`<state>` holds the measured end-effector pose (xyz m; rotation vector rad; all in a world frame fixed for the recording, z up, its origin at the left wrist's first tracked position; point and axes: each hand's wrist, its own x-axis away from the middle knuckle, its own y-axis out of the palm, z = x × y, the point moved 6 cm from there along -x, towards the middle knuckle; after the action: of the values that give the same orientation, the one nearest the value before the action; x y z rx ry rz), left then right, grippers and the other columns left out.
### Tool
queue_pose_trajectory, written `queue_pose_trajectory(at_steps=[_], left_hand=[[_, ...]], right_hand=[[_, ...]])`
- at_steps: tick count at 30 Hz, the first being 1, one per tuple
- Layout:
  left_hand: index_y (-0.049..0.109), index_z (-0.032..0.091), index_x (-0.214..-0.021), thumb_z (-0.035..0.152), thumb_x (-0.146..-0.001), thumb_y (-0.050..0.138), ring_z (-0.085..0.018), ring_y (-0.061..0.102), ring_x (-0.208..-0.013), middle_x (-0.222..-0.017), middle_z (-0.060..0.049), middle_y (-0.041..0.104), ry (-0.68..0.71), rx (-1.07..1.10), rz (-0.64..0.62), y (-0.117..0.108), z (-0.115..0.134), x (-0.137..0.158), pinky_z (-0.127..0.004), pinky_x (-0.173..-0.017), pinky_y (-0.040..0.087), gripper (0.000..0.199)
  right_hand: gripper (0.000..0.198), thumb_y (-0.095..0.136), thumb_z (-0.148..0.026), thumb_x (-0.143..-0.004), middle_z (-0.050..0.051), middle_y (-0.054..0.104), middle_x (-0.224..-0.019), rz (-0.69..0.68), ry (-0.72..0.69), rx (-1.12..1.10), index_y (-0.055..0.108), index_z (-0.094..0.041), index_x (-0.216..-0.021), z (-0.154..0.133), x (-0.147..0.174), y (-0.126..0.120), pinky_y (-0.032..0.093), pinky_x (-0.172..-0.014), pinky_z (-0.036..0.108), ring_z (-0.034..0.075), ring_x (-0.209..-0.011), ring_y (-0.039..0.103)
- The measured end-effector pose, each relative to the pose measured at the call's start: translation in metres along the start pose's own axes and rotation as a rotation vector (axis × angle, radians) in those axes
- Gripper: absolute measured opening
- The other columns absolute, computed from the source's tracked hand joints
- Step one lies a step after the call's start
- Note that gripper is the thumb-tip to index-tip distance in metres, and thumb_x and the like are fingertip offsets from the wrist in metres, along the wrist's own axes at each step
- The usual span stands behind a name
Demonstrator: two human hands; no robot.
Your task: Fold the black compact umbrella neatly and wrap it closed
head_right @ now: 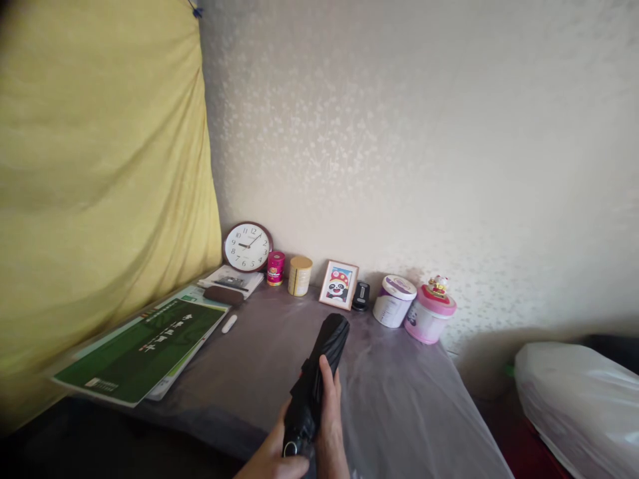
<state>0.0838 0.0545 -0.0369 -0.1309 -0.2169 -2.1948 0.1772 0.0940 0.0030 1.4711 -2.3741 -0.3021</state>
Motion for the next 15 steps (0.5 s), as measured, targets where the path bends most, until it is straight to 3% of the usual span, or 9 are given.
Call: queue_pose_trajectory(at_steps=[4,8,11,15], left_hand=[[0.005,0.018,-0.139,0.013,-0.061,0.055,-0.018,0.062,-0.082,-0.097,-0.006,0.063,0.092,-0.248,0.158,-0.008,-0.012,-0.005,-0.027,-0.073,0.046,0.093],[0.008,0.016,-0.140,0.011,-0.057,0.056,-0.024,0.059,-0.100,-0.123,-0.015,0.052,0.061,-0.467,0.244,-0.017,-0.016,-0.004,-0.031,-0.084,0.044,0.096],[0.010,0.018,-0.139,0.011,-0.058,0.055,-0.022,0.059,-0.096,-0.123,-0.013,0.052,0.153,-0.313,0.142,-0.012,-0.001,-0.001,-0.030,-0.081,0.046,0.093],[0.007,0.023,-0.139,0.016,-0.067,0.052,-0.015,0.061,-0.071,-0.093,-0.003,0.062,0.071,-0.013,-0.055,0.000,-0.001,0.000,-0.025,-0.061,0.046,0.085]], right_hand=[[0.055,0.066,-0.055,-0.066,0.000,0.067,-0.072,0.013,-0.024,0.100,0.055,-0.018,-0.106,0.000,-0.001,-0.001,0.051,-0.058,0.027,0.018,-0.064,0.064],[0.061,0.067,-0.054,-0.065,-0.001,0.067,-0.073,0.091,-0.060,0.162,0.054,-0.018,-0.111,0.001,-0.003,-0.007,0.050,-0.058,0.025,0.018,-0.064,0.063],[0.062,0.066,-0.055,-0.064,0.000,0.067,-0.075,0.082,-0.034,0.103,0.055,-0.017,-0.112,0.000,-0.002,-0.008,0.049,-0.059,0.025,0.018,-0.066,0.063],[0.062,0.062,-0.057,-0.068,0.003,0.067,-0.078,0.006,-0.006,0.088,0.055,-0.014,-0.112,-0.002,-0.001,-0.006,0.050,-0.061,0.028,0.020,-0.070,0.063]])
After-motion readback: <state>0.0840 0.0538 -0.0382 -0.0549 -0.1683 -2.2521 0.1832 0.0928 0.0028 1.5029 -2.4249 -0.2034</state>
